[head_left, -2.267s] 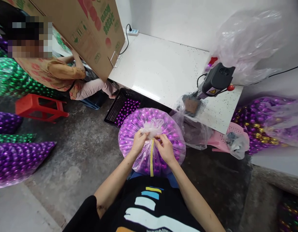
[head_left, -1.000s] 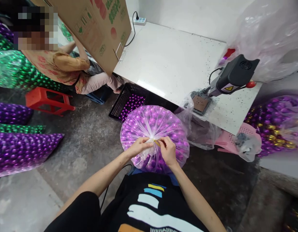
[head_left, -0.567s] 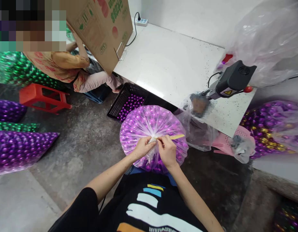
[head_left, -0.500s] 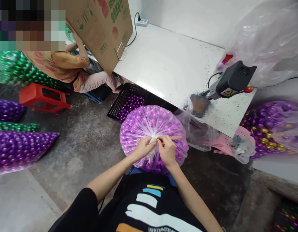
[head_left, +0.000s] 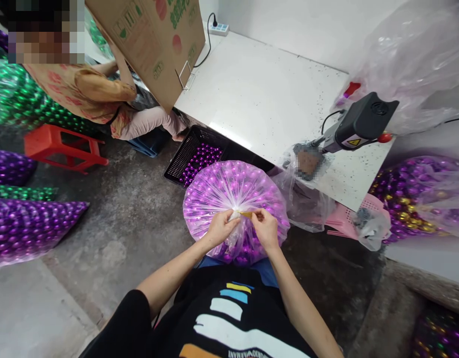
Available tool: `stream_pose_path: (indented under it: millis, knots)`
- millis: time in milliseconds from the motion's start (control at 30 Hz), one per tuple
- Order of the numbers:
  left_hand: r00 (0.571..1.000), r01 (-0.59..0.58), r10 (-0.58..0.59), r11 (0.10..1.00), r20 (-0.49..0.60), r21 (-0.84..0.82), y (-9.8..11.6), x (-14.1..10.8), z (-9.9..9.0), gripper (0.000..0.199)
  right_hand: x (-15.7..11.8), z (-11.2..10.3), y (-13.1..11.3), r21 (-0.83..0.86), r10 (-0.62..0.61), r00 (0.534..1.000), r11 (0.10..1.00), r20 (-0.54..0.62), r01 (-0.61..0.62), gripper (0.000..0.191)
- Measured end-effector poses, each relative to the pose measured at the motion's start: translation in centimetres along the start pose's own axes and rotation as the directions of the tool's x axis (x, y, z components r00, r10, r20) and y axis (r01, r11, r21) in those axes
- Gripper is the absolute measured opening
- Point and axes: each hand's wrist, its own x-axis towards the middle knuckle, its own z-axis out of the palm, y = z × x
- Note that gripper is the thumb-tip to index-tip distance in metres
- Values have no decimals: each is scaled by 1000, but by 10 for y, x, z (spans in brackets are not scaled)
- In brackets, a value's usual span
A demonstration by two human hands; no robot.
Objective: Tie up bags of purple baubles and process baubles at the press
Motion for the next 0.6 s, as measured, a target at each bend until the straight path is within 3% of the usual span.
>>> stream_pose_path:
  millis: [133,300,467,600]
  knots:
    - [1000,2,-1,998,12,-63,-5,1,2,30,-6,-4,-7,93,5,998,996,59,-11,32]
    - [1000,11,-12,997,-14,-79,-7,1,5,35,-9,12,-20,162,3,995,987,98,-19,33]
    - [1000,8,-9,995,-3,-95,-6,0,4,34,-7,21,-3,209,37,995,976,94,-56,38]
    - [999,-2,7,992,43,-123,-5,0,4,32,-11,10,12,230,75,994,969,75,-90,41]
